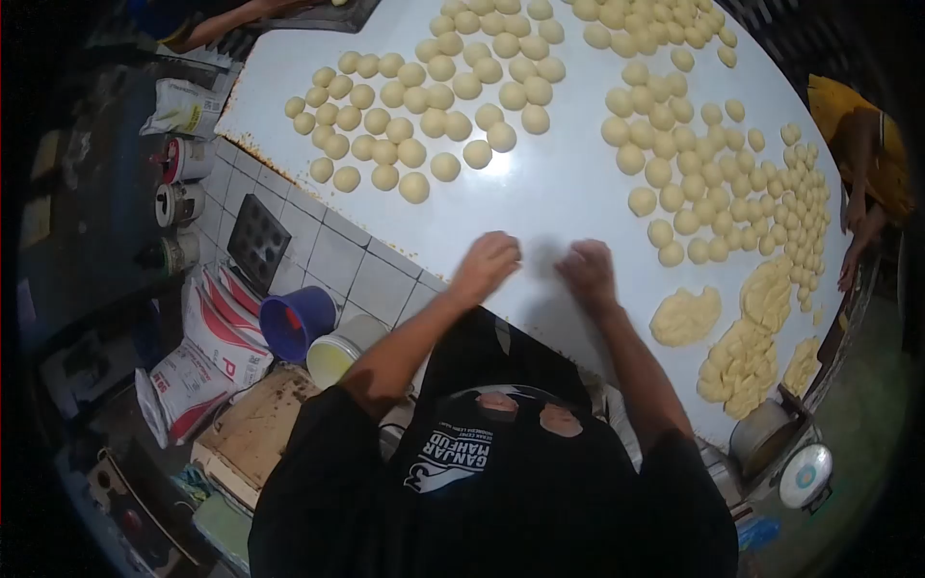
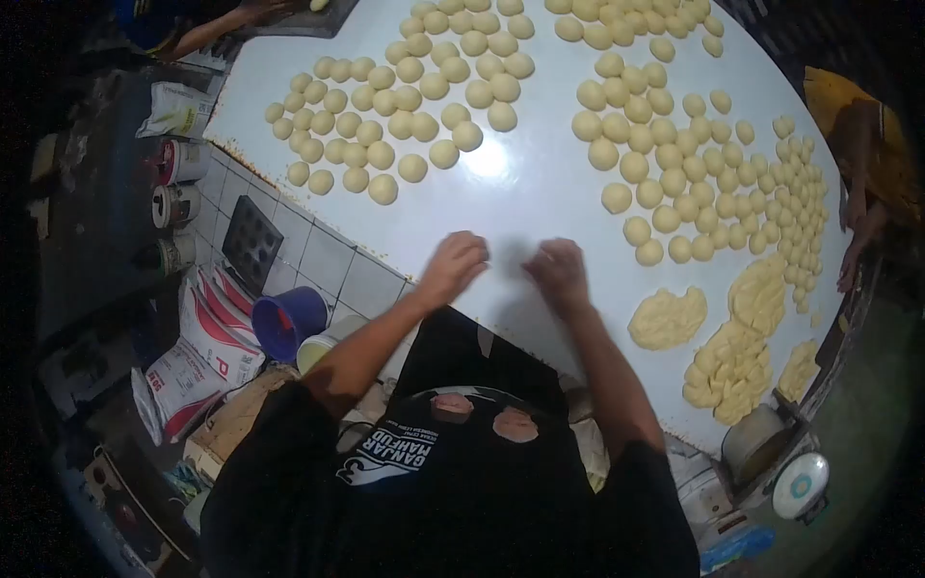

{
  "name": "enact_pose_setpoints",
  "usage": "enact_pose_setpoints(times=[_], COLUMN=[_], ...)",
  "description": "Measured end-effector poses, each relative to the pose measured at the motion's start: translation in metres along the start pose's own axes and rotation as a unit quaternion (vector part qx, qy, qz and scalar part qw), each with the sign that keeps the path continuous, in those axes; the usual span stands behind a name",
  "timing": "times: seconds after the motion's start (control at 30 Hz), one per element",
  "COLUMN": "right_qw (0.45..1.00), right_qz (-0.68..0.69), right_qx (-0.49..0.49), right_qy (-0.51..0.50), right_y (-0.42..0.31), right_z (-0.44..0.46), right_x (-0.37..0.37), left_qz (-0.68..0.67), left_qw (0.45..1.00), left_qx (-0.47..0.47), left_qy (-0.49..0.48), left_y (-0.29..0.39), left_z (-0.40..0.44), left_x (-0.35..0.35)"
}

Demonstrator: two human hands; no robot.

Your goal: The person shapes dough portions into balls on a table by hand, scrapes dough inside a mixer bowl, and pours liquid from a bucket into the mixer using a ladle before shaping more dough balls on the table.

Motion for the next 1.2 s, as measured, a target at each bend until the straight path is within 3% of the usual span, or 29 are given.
enact_pose_setpoints(times=[0.03, 0.07, 0.1, 0.17, 0.2, 0.23, 0.27, 0.3, 0.37, 0.4, 0.43, 0.47, 0.5, 0.53, 0.57, 0.67, 0.73, 0.8, 0.87, 0.9, 0.97, 1.0, 1.03, 1.1, 1.2], right_qw=[0.977, 0.974, 0.967, 0.975, 0.979, 0.982, 0.977, 0.975, 0.972, 0.979, 0.979, 0.982, 0.982, 0.988, 0.987, 0.981, 0.989, 0.953, 0.952, 0.961, 0.955, 0.948, 0.95, 0.949, 0.966], right_qz=[0.103, -0.14, -0.133, -0.011, -0.019, -0.028, -0.019, -0.015, -0.068, -0.1, -0.095, -0.085, -0.075, -0.054, -0.055, -0.039, -0.073, 0.165, 0.263, 0.261, 0.254, 0.231, 0.23, 0.04, 0.063], right_qx=[-0.104, 0.176, 0.216, 0.115, 0.122, 0.128, 0.195, 0.202, 0.222, 0.165, 0.172, 0.143, 0.114, 0.132, 0.144, 0.172, -0.103, -0.218, -0.109, -0.024, 0.145, 0.213, 0.209, 0.31, 0.249], right_qy=[-0.155, -0.036, 0.04, 0.189, 0.163, 0.138, 0.088, 0.089, 0.045, 0.063, 0.054, 0.095, 0.131, 0.06, 0.052, 0.076, -0.08, -0.132, -0.115, -0.085, -0.04, -0.04, -0.042, -0.041, -0.012], right_y=[0.025, -0.001, -0.019, -0.059, -0.058, -0.053, -0.045, -0.028, -0.004, -0.015, -0.031, -0.043, -0.05, -0.053, -0.047, -0.055, -0.022, -0.117, -0.226, -0.276, -0.342, -0.348, -0.354, -0.369, -0.33], right_z=[-0.011, 0.002, 0.02, 0.048, 0.036, 0.014, -0.005, -0.002, 0.003, 0.023, 0.021, 0.026, 0.028, 0.009, -0.011, -0.01, 0.026, 0.069, 0.105, 0.117, 0.117, 0.109, 0.106, 0.098, 0.092], right_x=[-0.017, -0.005, 0.008, 0.032, 0.02, 0.004, -0.001, 0.013, 0.013, 0.02, 0.011, 0.011, 0.014, 0.006, 0.015, 0.037, 0.011, -0.022, -0.053, -0.065, -0.106, -0.148, -0.168, -0.198, -0.171], left_qz=[-0.027, 0.087, 0.149, 0.119, 0.074, 0.015, -0.007, -0.027, 0.024, 0.094, 0.165, 0.144, 0.086, 0.057, 0.025, 0.033, -0.001, -0.028, 0.027, 0.032, 0.02, 0.029, 0.035, 0.054, 0.027], left_qw=[0.999, 0.994, 0.989, 0.981, 0.987, 0.997, 0.999, 1.0, 0.999, 0.991, 0.975, 0.972, 0.975, 0.988, 0.997, 0.996, 0.996, 0.994, 0.965, 0.964, 0.931, 0.923, 0.915, 0.914, 0.935], left_qx=[-0.035, -0.063, -0.009, 0.099, 0.078, 0.044, 0.023, -0.001, 0.011, 0.051, 0.083, 0.131, 0.061, 0.049, 0.038, 0.049, 0.039, 0.028, 0.015, 0.019, 0.176, 0.186, 0.194, 0.233, 0.151], left_qy=[-0.024, 0.002, 0.017, 0.115, 0.121, 0.064, 0.04, 0.017, 0.034, 0.077, 0.123, 0.128, 0.195, 0.132, 0.07, 0.062, 0.076, 0.098, 0.262, 0.262, 0.318, 0.336, 0.351, 0.328, 0.319], left_y=[-0.007, -0.006, 0.002, 0.007, 0.022, 0.042, 0.033, 0.019, 0.006, -0.001, -0.005, -0.002, 0.023, 0.03, 0.034, 0.013, 0.006, -0.005, -0.02, -0.03, -0.078, -0.092, -0.106, -0.132, -0.155], left_z=[-0.005, 0.012, 0.041, 0.053, 0.038, 0.025, 0.007, -0.007, 0.008, 0.02, 0.035, 0.037, 0.029, 0.016, 0.002, -0.018, -0.018, -0.014, -0.028, -0.029, -0.029, -0.025, -0.021, -0.018, -0.029], left_x=[0.004, 0.015, 0.019, -0.002, -0.011, -0.007, -0.001, 0.006, 0.028, 0.028, 0.028, 0.022, 0.029, 0.026, 0.025, 0.062, 0.069, 0.082, 0.142, 0.168, 0.248, 0.278, 0.303, 0.315, 0.29])
Point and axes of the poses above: each hand's wrist, its own z-axis towards the middle knuckle, its own x-axis out of the back of the hand, y = z × x, the point moved 10 cm from there along z, towards the middle knuckle, and after that the axes turned 15 degrees about y, right-handed, at the moved point
